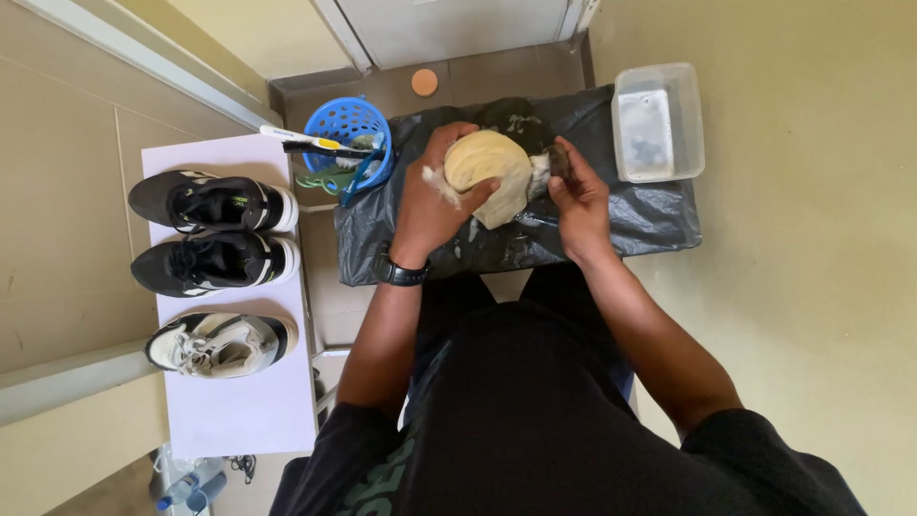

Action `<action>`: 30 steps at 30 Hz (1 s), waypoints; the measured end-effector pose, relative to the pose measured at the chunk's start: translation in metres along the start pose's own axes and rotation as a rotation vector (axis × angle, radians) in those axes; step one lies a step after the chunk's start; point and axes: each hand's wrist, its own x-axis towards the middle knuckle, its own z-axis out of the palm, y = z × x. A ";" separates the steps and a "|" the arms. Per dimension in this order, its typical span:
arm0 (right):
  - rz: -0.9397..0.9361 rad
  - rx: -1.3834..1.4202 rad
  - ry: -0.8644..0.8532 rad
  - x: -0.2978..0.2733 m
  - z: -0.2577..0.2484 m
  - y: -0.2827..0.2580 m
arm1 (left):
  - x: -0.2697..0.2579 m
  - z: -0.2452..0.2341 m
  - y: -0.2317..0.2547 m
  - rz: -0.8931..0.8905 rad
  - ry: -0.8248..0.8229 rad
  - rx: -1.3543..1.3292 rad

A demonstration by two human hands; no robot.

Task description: Cleaning the side and sole of a sneaker using a brush and soapy water on a workstation.

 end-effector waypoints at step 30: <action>0.222 -1.700 -0.101 0.105 -0.124 -0.020 | -0.088 0.021 -0.141 0.066 0.240 -0.264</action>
